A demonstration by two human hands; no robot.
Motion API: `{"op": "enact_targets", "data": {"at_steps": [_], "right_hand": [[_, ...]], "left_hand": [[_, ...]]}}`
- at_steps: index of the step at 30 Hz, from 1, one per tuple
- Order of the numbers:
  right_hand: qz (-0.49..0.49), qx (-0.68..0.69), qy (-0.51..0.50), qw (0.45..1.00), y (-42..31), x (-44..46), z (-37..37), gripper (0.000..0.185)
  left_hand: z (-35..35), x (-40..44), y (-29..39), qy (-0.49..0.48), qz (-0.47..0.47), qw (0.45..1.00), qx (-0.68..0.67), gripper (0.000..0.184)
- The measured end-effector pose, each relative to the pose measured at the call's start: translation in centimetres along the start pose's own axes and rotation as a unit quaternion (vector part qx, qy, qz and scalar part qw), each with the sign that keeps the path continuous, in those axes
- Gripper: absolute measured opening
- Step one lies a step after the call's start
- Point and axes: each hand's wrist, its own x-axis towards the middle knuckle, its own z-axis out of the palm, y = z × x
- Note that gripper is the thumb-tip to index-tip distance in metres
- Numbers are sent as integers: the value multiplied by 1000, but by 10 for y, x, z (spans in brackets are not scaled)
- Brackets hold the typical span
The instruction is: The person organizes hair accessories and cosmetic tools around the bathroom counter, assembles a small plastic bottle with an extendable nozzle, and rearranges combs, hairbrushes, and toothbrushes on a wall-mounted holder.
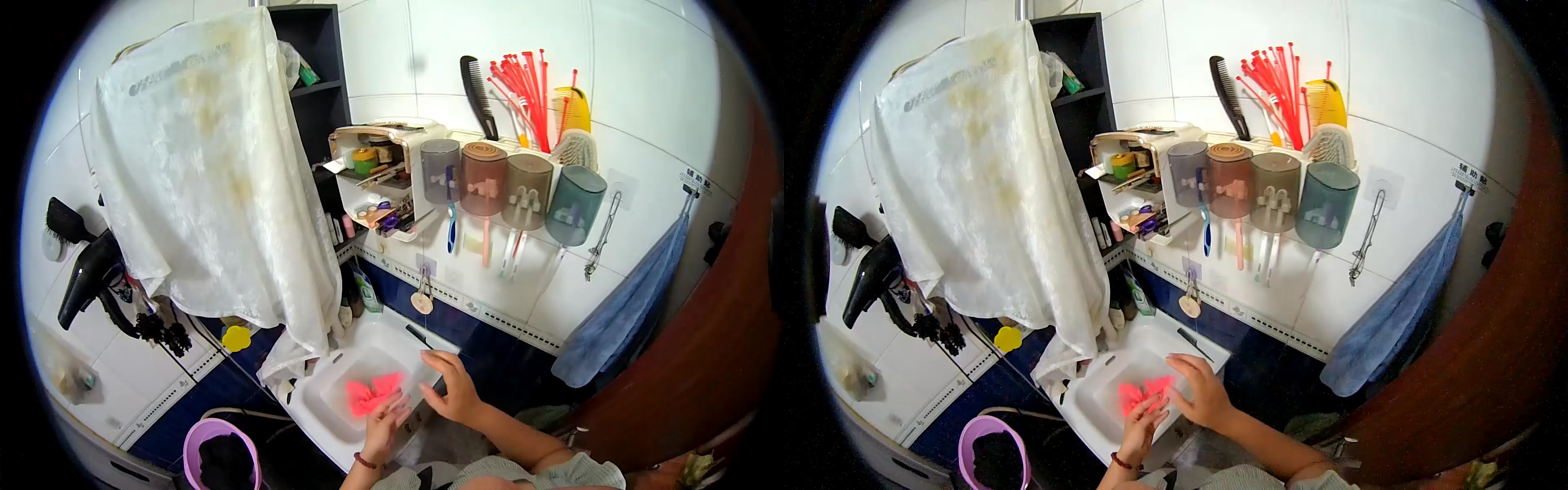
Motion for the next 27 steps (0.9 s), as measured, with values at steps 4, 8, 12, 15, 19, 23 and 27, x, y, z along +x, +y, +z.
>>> {"op": "enact_targets", "data": {"at_steps": [4, 8, 12, 15, 19, 23, 27], "right_hand": [[-117, 28, -86, 989, 22, -34, 65, 49], [-37, -96, -213, 972, 49, -43, 101, 58], [43, -119, -133, 983, 61, -28, 95, 54], [1, -145, -49, 988, 50, -6, 68, 50], [-73, -232, 42, 969, 11, 39, 7, 45], [-111, -308, 149, 933, -37, 65, -55, 40], [-165, -385, 231, 878, -80, 89, -107, 26]], "left_hand": [[23, 4, 52, -35, -95, 980, -169, 57], [13, 18, 63, -43, -73, 968, -237, 64], [5, 27, 81, -52, -38, 968, -242, 57], [-12, 33, 65, -37, -47, 975, -213, 46], [-40, 44, 45, -34, -115, 960, -252, 32], [-56, 56, 37, -41, -147, 956, -249, 28], [-54, 64, 39, -41, -163, 958, -231, 26]]}}
